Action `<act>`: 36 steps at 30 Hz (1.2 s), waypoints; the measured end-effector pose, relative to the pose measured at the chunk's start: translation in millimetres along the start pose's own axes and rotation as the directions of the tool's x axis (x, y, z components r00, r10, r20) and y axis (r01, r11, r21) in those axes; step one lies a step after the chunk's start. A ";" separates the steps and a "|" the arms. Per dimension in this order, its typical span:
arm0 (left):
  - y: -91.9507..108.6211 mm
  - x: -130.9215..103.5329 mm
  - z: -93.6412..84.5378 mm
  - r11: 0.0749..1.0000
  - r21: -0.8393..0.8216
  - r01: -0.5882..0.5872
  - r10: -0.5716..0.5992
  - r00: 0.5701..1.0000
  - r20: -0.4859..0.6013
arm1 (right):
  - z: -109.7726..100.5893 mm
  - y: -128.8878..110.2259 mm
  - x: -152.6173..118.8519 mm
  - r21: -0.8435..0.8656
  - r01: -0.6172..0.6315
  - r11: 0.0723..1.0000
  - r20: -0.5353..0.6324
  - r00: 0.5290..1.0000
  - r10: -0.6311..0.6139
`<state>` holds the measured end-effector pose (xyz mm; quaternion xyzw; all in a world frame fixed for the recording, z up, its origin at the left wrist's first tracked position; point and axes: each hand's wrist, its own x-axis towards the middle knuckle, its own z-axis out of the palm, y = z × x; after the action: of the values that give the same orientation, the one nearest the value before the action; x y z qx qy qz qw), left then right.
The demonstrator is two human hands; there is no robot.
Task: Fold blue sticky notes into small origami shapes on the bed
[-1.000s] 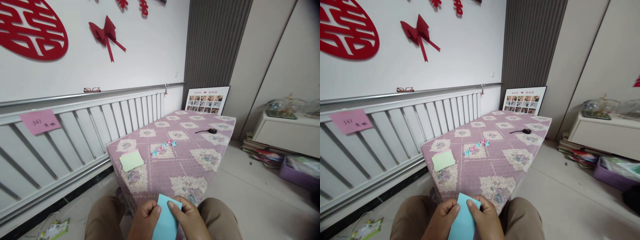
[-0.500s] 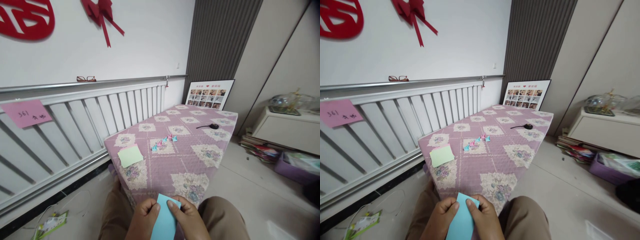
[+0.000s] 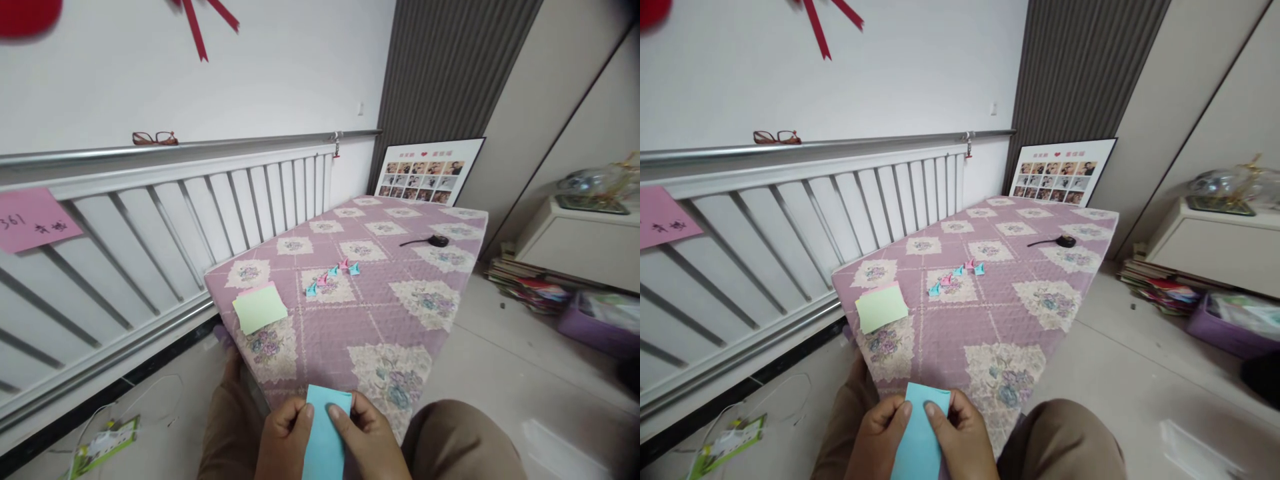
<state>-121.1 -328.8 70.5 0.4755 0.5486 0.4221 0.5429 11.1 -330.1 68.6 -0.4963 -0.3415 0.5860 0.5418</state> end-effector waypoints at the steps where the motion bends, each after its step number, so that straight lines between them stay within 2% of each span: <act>1: -1.3 -0.6 1.6 1.000 -0.017 0.001 -0.002 1.000 -0.020 | -0.2 1.0 0.5 -0.004 0.000 1.000 -0.001 1.000 0.000; 6: -7.4 -4.6 8.4 0.998 -0.061 0.027 -0.034 0.994 -0.106 | -2.2 1.3 -0.6 -0.050 -0.012 0.999 -0.026 1.000 0.010; 13: -17.0 -5.3 9.6 0.990 -0.137 0.038 -0.054 0.992 -0.114 | -0.8 -7.3 -6.9 -0.127 0.019 0.992 -0.047 0.999 -0.026; 22: -16.3 -8.9 11.4 0.977 -0.201 0.076 -0.100 0.989 -0.113 | -3.7 -11.9 -9.4 -0.234 0.088 0.968 -0.018 0.995 -0.095; 29: -22.2 -7.5 10.2 0.981 -0.182 0.071 -0.090 0.991 -0.097 | -3.8 -5.5 -11.6 -0.200 0.078 0.977 -0.059 0.994 -0.092; 36: -14.0 -9.5 7.5 0.988 -0.126 0.085 -0.096 0.992 -0.080 | -3.0 -8.6 -9.8 -0.097 0.059 0.994 -0.114 0.991 -0.070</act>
<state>-114.8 -341.1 58.2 0.3974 0.5658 0.4498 0.5654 15.7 -338.5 78.0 -0.5433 -0.3519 0.5215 0.5559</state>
